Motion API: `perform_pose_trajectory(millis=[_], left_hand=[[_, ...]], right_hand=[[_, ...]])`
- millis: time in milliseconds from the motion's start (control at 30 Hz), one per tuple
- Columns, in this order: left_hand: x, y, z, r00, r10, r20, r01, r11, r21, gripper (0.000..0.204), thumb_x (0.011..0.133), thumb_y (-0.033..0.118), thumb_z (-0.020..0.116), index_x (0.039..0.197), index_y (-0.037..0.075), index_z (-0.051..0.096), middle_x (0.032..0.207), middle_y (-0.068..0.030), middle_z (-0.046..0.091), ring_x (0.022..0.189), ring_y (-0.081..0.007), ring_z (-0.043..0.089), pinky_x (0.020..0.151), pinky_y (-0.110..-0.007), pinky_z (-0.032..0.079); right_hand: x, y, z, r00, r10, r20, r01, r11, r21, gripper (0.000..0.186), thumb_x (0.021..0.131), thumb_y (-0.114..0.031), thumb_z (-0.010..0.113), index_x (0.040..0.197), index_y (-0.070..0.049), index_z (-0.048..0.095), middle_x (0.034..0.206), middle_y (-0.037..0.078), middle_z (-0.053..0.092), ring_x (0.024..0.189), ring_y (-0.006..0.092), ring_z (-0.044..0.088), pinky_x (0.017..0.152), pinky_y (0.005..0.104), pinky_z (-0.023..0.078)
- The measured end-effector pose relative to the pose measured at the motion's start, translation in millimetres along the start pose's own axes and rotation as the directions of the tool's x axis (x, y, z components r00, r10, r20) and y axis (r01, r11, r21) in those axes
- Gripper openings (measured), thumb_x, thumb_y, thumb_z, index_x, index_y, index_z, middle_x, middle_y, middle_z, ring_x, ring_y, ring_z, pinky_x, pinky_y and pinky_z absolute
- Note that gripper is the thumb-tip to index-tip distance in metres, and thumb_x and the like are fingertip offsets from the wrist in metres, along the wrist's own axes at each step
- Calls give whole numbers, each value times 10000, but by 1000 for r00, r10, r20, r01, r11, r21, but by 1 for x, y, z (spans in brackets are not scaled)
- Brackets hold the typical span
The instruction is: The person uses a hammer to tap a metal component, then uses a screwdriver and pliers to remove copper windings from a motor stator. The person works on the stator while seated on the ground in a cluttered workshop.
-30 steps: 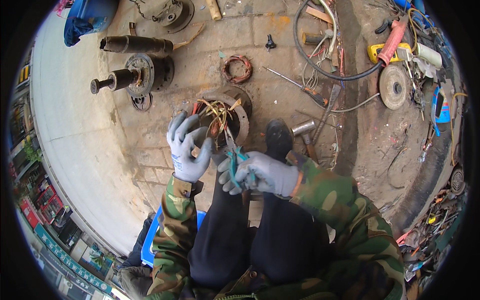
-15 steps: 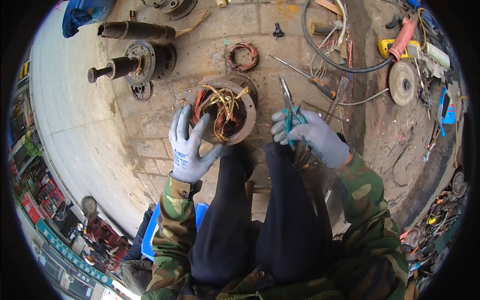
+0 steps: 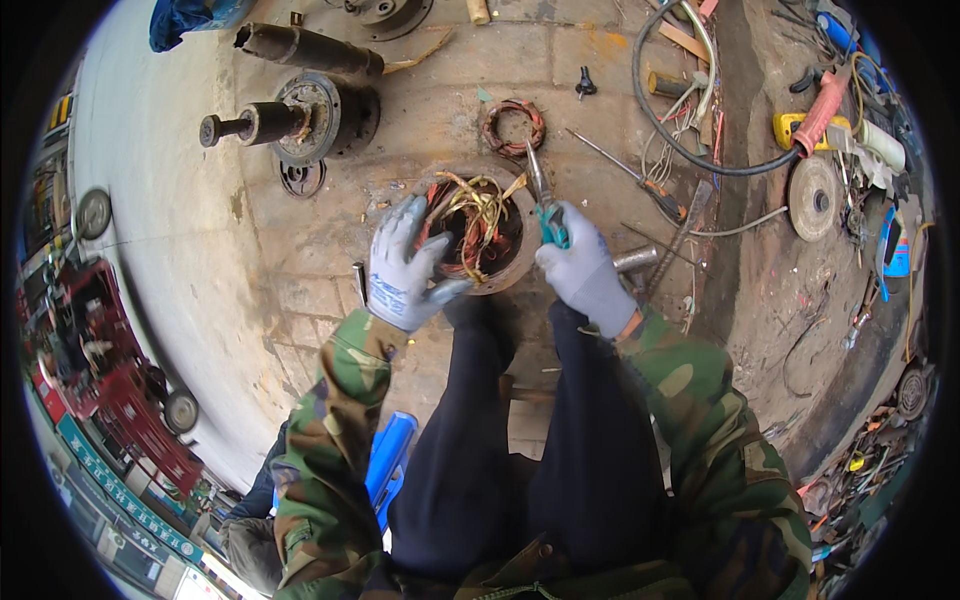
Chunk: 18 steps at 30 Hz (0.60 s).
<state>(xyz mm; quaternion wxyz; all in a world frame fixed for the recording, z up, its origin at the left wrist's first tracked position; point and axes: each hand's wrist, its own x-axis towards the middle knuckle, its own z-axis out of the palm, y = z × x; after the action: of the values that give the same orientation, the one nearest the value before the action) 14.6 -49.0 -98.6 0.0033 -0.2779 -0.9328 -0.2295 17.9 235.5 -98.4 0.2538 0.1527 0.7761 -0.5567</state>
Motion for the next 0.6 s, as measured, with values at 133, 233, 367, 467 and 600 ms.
perform_pose_trajectory(millis=[133,233,367,467,600], left_hand=[[16,43,26,950,-235,-205,244,970,20,652,817,445,901,1309,86,671,1571,-303,477,1445,-511,451,1194,-594,381],[22,57,9,929,-347,-129,339,937,-78,669,845,386,872,1409,99,653,1605,-281,447,1477,-478,427,1227,-573,358],[24,24,-43,910,-384,-155,302,871,-387,623,917,259,776,1498,96,619,1637,-215,447,1480,-408,464,1252,-508,348],[53,-19,-31,811,-576,-101,417,690,-591,491,1032,191,604,1495,27,598,1559,-201,553,1466,-324,512,1237,-428,397],[70,-43,20,849,-503,160,336,280,-899,504,1183,346,398,1519,10,563,1487,-160,628,1370,-253,606,1199,-380,448]], right_hand=[[45,-15,-12,999,-42,-12,42,998,53,435,842,-106,690,1266,-22,636,927,210,686,888,394,698,806,469,551],[57,-12,-20,998,-63,26,53,961,270,421,884,-32,642,1303,4,643,981,153,708,865,296,708,787,418,567],[29,5,-16,992,82,95,-124,745,655,416,945,65,543,1355,45,609,1103,104,696,904,218,729,826,364,621],[4,16,0,977,171,126,-209,674,708,462,949,64,535,1411,71,551,1095,134,697,962,248,757,881,389,641],[-1,14,16,997,77,26,-76,788,610,391,951,55,539,1340,60,578,1007,90,694,839,183,722,805,344,626]])
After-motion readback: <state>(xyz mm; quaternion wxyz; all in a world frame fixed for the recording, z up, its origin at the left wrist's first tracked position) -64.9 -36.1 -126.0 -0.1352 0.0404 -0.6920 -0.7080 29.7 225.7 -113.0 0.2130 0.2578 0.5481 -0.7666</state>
